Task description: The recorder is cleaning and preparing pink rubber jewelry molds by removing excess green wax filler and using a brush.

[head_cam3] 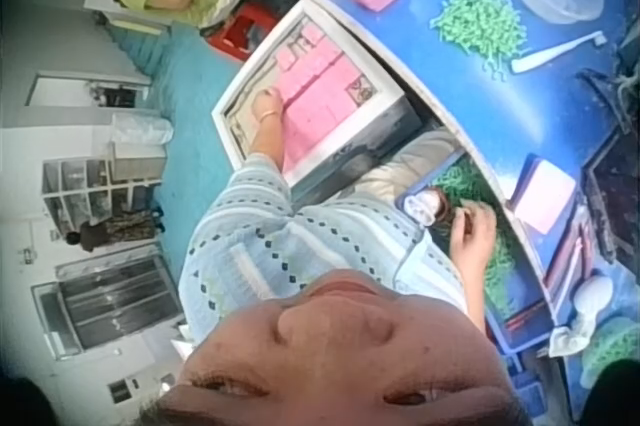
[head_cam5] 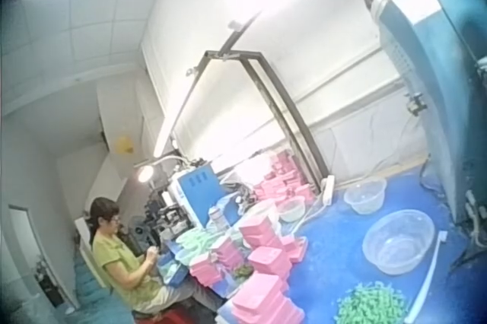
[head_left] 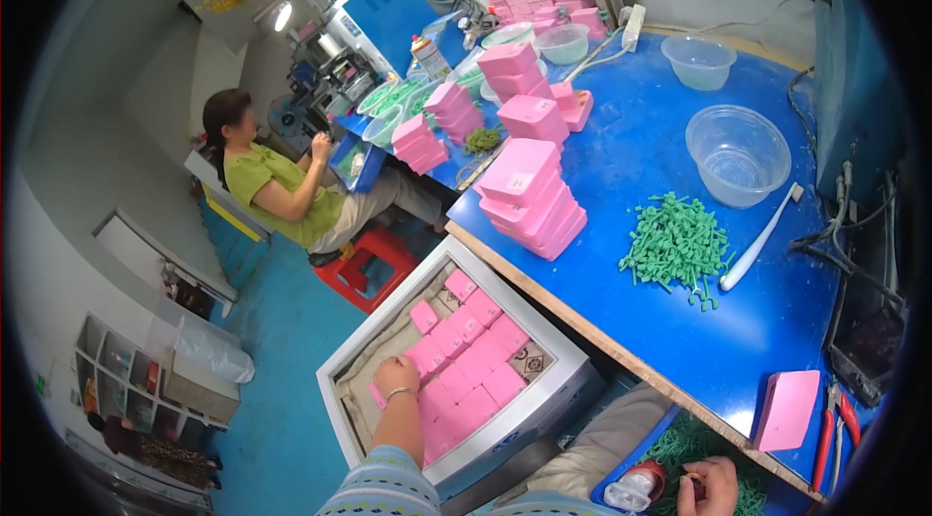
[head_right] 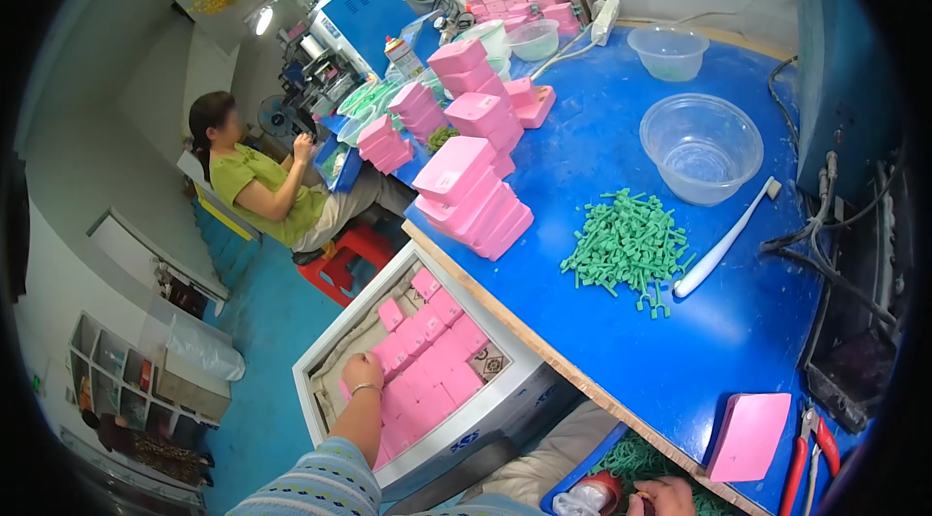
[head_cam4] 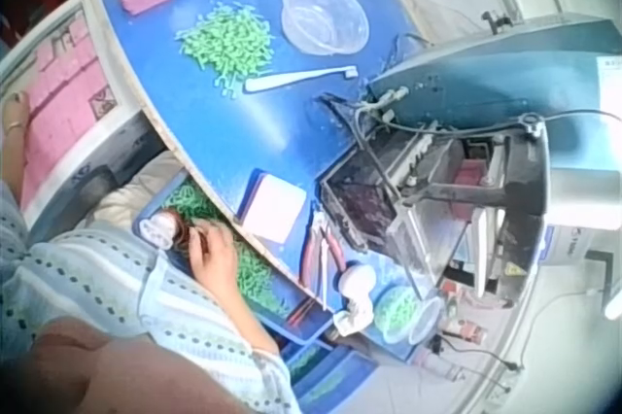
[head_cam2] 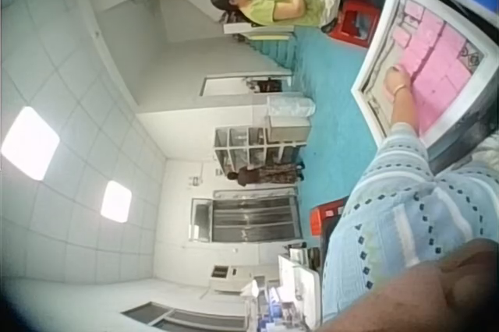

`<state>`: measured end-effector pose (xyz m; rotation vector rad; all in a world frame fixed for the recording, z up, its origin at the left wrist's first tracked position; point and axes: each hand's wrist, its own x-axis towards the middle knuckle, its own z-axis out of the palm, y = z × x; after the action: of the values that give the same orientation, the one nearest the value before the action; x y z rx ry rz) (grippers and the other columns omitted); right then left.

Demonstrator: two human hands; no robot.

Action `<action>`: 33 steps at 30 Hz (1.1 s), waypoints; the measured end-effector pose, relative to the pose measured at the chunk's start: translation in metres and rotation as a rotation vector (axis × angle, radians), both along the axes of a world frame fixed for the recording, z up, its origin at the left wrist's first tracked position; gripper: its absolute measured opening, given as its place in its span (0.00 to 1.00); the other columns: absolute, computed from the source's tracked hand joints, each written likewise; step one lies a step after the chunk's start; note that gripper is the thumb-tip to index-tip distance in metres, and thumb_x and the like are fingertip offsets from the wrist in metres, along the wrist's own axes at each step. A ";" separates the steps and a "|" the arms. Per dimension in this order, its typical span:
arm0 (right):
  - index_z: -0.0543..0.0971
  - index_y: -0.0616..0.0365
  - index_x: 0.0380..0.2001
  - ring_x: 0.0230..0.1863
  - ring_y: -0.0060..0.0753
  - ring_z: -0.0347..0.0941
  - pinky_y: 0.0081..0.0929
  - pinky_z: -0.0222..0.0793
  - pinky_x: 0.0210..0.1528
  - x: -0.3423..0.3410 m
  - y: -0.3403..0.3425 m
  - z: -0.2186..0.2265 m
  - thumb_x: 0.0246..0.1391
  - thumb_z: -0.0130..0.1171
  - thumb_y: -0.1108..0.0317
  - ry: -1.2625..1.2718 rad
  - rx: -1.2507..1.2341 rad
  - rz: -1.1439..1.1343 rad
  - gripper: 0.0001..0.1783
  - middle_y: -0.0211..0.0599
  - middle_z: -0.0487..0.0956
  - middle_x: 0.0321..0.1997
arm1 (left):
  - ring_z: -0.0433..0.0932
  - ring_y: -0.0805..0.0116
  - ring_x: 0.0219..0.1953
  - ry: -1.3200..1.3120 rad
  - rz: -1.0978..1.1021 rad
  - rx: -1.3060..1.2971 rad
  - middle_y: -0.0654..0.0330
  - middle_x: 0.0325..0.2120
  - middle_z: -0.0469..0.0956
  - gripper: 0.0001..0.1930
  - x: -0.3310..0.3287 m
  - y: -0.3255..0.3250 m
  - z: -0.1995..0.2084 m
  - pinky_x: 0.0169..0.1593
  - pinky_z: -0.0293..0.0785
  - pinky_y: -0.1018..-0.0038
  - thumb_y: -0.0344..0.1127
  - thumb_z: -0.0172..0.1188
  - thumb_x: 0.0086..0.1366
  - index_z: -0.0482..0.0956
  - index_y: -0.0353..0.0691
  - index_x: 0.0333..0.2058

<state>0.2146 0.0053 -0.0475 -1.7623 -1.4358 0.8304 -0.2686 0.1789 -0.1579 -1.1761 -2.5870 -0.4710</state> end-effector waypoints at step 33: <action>0.75 0.64 0.28 0.31 0.45 0.71 0.31 0.67 0.34 -0.001 0.005 0.013 0.46 0.56 0.76 0.037 0.076 0.048 0.04 0.46 0.74 0.29 | 0.75 0.47 0.26 0.059 0.003 0.009 0.45 0.21 0.75 0.14 -0.005 -0.001 -0.005 0.35 0.70 0.59 0.39 0.49 0.51 0.78 0.33 0.19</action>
<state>0.2133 0.0104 -0.0344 -1.6533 -1.4714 0.8186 -0.2733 0.1782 -0.1625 -1.1658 -2.5341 -0.4401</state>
